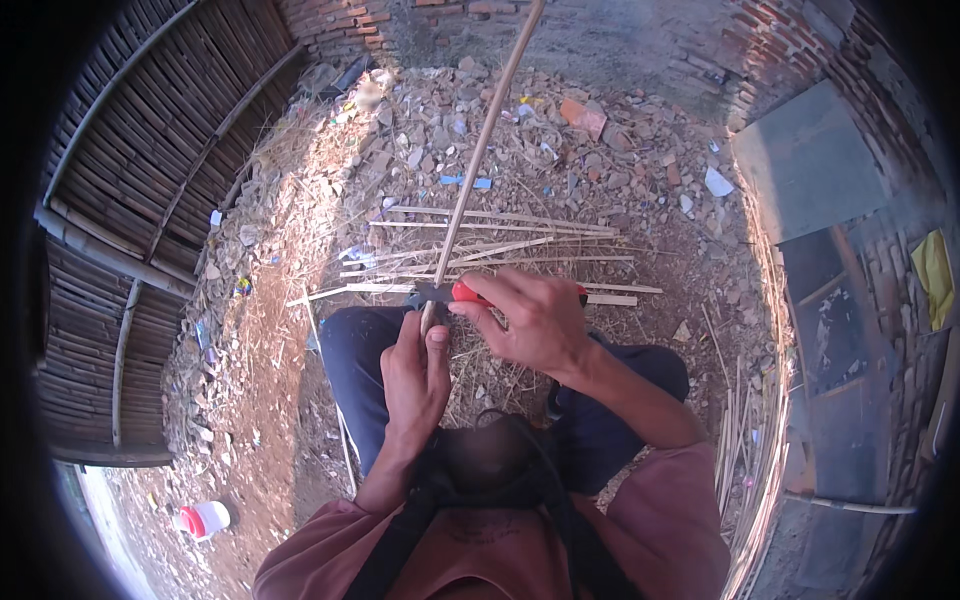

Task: The person shaves and tapers the end of a thin wood strip with a utility knife while sitting on the ground.

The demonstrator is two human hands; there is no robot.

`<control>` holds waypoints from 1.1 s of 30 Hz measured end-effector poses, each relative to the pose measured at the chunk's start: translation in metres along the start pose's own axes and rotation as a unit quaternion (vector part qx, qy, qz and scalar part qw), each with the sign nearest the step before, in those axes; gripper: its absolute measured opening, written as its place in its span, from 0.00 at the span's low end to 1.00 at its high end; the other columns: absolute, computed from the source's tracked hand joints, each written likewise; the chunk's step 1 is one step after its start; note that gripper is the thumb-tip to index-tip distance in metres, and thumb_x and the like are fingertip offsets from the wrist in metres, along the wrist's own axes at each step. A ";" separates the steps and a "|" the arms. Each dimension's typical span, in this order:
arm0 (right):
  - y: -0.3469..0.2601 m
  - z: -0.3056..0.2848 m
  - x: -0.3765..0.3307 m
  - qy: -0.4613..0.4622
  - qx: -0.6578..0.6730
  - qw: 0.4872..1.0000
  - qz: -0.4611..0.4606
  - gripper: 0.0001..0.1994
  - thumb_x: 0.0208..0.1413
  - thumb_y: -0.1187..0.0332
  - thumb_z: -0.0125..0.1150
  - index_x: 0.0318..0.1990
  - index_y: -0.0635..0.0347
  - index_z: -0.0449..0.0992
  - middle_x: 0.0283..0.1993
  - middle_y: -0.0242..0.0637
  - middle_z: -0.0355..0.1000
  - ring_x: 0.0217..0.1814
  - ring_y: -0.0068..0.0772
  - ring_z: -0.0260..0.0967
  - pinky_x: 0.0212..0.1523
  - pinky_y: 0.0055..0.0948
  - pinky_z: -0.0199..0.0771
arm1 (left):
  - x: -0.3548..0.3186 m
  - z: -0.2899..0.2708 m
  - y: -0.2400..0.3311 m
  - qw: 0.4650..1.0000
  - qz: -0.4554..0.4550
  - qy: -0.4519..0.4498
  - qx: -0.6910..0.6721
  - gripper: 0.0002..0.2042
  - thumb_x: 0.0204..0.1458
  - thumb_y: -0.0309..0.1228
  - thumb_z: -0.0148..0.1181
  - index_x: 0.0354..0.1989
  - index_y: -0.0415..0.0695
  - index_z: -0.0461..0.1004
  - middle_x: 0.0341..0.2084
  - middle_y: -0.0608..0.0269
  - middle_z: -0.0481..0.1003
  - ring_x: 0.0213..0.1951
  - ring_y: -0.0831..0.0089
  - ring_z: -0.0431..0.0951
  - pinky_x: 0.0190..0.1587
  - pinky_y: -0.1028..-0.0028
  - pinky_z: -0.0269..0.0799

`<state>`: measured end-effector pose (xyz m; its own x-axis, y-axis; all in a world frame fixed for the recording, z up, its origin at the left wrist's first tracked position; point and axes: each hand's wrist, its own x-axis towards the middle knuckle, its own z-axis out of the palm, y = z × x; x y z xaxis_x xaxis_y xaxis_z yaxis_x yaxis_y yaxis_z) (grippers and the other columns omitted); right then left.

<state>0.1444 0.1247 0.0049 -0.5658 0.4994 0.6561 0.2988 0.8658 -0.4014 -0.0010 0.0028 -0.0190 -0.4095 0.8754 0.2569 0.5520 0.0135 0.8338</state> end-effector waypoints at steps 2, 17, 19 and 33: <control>0.005 0.000 0.002 0.021 -0.009 1.000 0.000 0.12 0.57 0.60 0.75 0.44 0.53 0.85 0.32 0.31 0.82 0.26 0.32 0.80 0.25 0.31 0.77 | -0.002 -0.001 -0.001 1.000 -0.003 -0.002 -0.001 0.12 0.72 0.36 0.52 0.38 0.39 0.69 0.16 0.46 0.72 0.21 0.41 0.77 0.24 0.51 0.67; 0.061 -0.016 0.028 0.063 -0.029 0.994 0.080 0.13 0.61 0.59 0.72 0.44 0.58 0.86 0.36 0.39 0.84 0.30 0.37 0.83 0.31 0.33 0.79 | -0.044 -0.012 -0.030 0.996 -0.062 -0.044 0.055 0.14 0.74 0.37 0.45 0.38 0.41 0.68 0.15 0.45 0.68 0.20 0.40 0.73 0.25 0.49 0.63; 0.058 -0.013 0.032 0.053 -0.001 0.996 0.067 0.13 0.62 0.58 0.71 0.44 0.59 0.86 0.35 0.41 0.84 0.30 0.38 0.83 0.31 0.33 0.78 | -0.047 -0.016 -0.034 0.995 -0.062 -0.046 0.070 0.12 0.73 0.37 0.47 0.38 0.43 0.68 0.15 0.43 0.71 0.22 0.37 0.75 0.25 0.45 0.64; 0.141 -0.028 0.056 0.078 -0.080 0.972 0.208 0.17 0.63 0.53 0.68 0.48 0.57 0.87 0.37 0.43 0.85 0.39 0.39 0.85 0.40 0.33 0.82 | -0.086 -0.037 -0.052 0.988 -0.081 -0.102 0.084 0.15 0.75 0.36 0.44 0.36 0.41 0.68 0.16 0.46 0.69 0.22 0.39 0.74 0.26 0.48 0.62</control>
<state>0.1763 0.2755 0.0024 -0.2508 0.7950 0.5524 0.5990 0.5757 -0.5566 -0.0221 -0.0908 -0.0663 -0.3563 0.9343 0.0084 0.6111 0.2262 0.7585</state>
